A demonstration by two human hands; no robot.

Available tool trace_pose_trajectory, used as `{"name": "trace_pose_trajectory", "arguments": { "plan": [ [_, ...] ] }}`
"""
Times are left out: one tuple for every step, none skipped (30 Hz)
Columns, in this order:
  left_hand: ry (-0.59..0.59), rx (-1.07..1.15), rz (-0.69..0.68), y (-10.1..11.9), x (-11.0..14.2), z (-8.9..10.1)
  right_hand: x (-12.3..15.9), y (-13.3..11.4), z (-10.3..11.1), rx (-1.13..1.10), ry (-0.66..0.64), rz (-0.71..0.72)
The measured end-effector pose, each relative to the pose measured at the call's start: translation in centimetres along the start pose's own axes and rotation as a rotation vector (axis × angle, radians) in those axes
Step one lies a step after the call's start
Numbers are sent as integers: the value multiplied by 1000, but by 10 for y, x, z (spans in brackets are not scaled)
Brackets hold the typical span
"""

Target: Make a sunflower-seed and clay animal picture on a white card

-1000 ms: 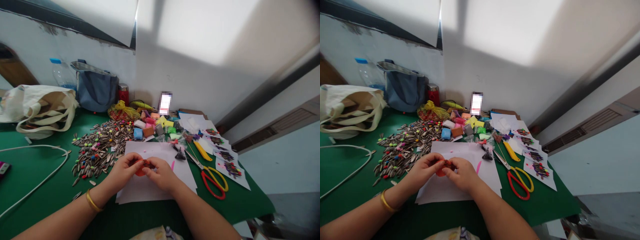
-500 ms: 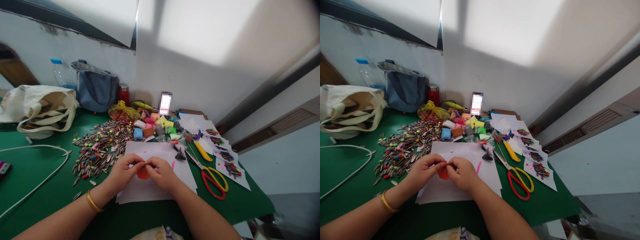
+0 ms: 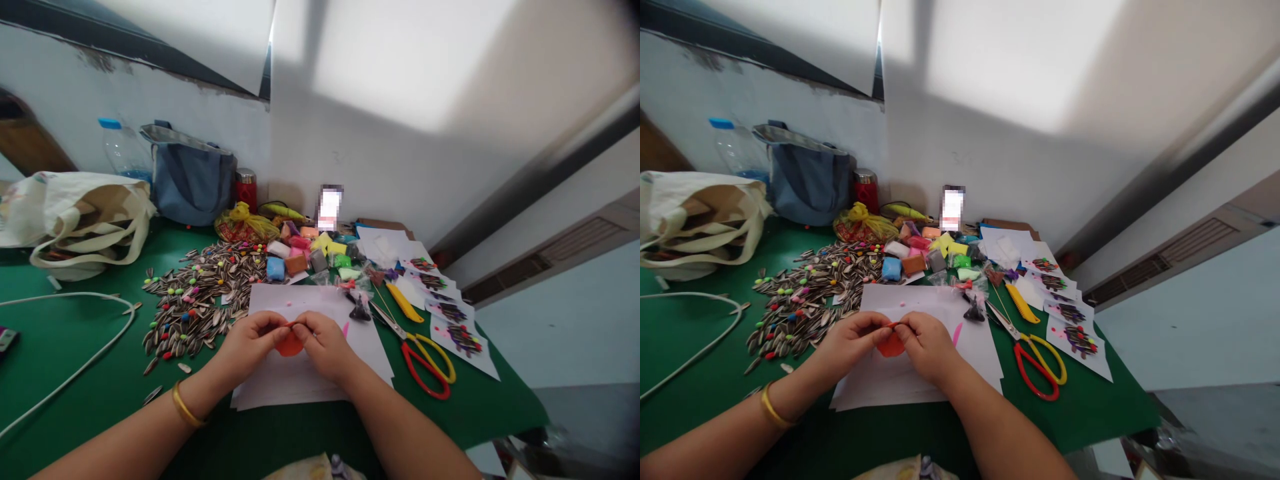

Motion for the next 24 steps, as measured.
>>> {"name": "trace_pose_trajectory", "arguments": {
  "plan": [
    [4, 1, -5, 1, 0, 0, 0, 0, 0, 1, -4, 0],
    [10, -5, -9, 1, 1, 0, 0, 1, -1, -1, -8, 0],
    [18, -14, -13, 3, 1, 0, 0, 1, -1, -10, -11, 2],
    [23, -25, -14, 4, 1, 0, 0, 0, -1, -24, -15, 5],
    [32, -27, -13, 5, 1, 0, 0, 0, -1, -41, -21, 6],
    [39, -15, -7, 5, 1, 1, 0, 0, -1, -56, -27, 0],
    [45, 9, 2, 5, 1, 1, 0, -1, -1, -65, -30, -13],
    [47, 34, 10, 5, 1, 1, -1, -1, -1, -67, -27, -29],
    [48, 54, 16, 4, 1, 1, -1, -1, -1, -60, -22, -44],
    [48, 71, 18, 4, 0, 0, -1, -1, -1, -48, -15, -55],
    [51, 83, 15, 3, 0, 0, -2, -1, -2, -36, -8, -56],
    [53, 87, 10, 3, 0, -1, -2, -1, -2, -29, -5, -50],
    [51, 82, 4, 3, 0, -1, -3, -1, -2, -24, -8, -41],
    [48, 70, 0, 4, 0, -1, -3, -1, -3, -22, -10, -33],
    [45, 57, -1, 4, 0, -1, -3, 0, -3, -24, -12, -28],
    [43, 44, -1, 5, 0, 0, -3, 0, -3, -29, -13, -23],
    [46, 39, 2, 5, 1, 0, -4, 0, -4, -39, -18, -19],
    [56, 44, 5, 6, 1, 1, -4, 1, -4, -50, -22, -18],
    [67, 61, 13, 6, 1, 1, -4, 1, -4, -59, -27, -20],
    [70, 82, 23, 6, 2, 1, -4, 1, -4, -65, -31, -25],
    [59, 104, 32, 5, 2, 1, -5, 1, -4, -67, -30, -32],
    [39, 126, 38, 4, 2, 0, -5, 1, -4, -64, -23, -39],
    [17, 148, 42, 3, 2, -1, -5, 1, -4, -59, -15, -46],
    [-4, 167, 46, 1, 1, -1, -6, 1, -3, -56, -9, -47]
  ]
}}
Point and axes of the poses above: each hand's wrist, its own x-axis away from the middle knuckle, its own z-axis out of the back of the hand, y = z × x, the point moved 1 cm from there along -x, towards the middle knuckle, and after that the axes turned 2 degrees about -x, right-handed, at the moved point
